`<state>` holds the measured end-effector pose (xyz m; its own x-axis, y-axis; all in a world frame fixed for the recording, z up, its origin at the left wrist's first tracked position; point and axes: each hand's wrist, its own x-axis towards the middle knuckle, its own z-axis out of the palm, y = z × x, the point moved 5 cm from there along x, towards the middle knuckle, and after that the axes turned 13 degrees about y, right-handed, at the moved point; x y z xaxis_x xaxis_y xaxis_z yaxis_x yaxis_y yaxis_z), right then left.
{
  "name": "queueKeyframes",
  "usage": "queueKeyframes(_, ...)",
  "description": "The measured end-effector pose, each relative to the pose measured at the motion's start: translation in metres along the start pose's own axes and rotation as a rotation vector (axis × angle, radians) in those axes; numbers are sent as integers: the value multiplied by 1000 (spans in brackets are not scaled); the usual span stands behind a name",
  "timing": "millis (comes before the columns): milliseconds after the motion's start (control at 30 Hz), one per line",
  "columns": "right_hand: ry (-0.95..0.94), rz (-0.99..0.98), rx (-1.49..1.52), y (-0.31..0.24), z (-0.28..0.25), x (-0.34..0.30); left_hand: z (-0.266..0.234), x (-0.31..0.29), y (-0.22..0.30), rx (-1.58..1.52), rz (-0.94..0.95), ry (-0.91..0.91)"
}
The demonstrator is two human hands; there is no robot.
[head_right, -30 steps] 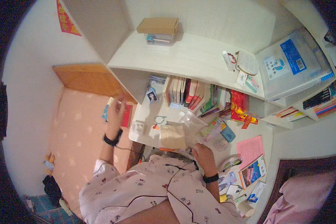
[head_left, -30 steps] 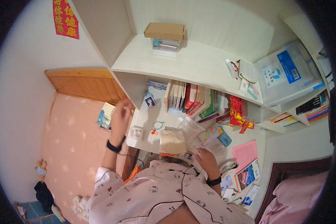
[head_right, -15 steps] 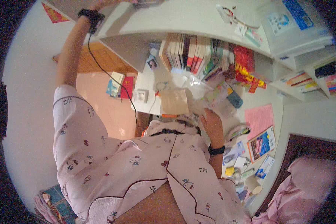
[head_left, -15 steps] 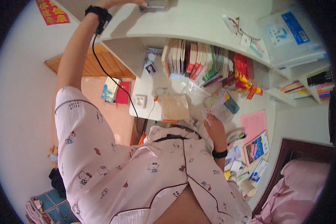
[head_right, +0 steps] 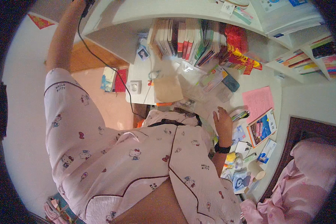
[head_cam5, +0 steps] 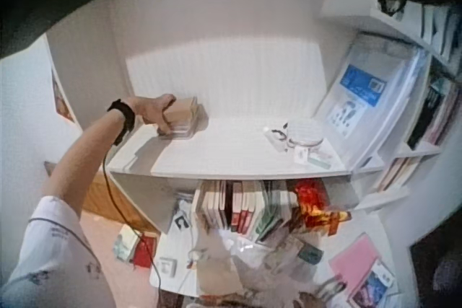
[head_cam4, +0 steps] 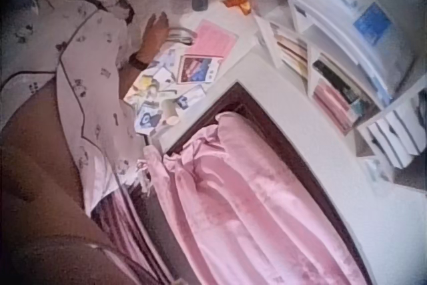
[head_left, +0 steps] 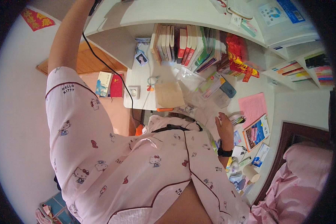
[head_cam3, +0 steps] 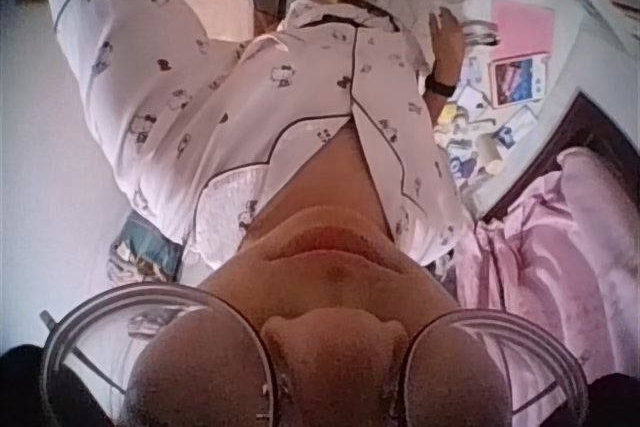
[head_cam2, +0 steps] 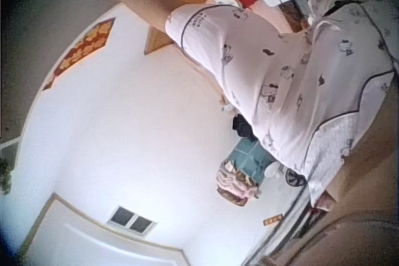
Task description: The recorder is organizing objects on a desk and wiping the surface with a tissue.
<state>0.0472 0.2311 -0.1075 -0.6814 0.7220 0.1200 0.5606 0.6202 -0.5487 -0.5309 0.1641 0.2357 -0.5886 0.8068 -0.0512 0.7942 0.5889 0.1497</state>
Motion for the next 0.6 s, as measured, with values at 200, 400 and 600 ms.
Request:
queueKeyframes(200, 50, -36, 38, 1, 7, -5, -9, -21, 24, 9, -152, -71)
queueKeyframes(400, 120, -139, 68, -5, 10, 1, -1, 20, -16, -16, 80, 47)
queueKeyframes(600, -25, -29, 15, -11, 10, 12, 0, 2, -28, -22, 213, 338)
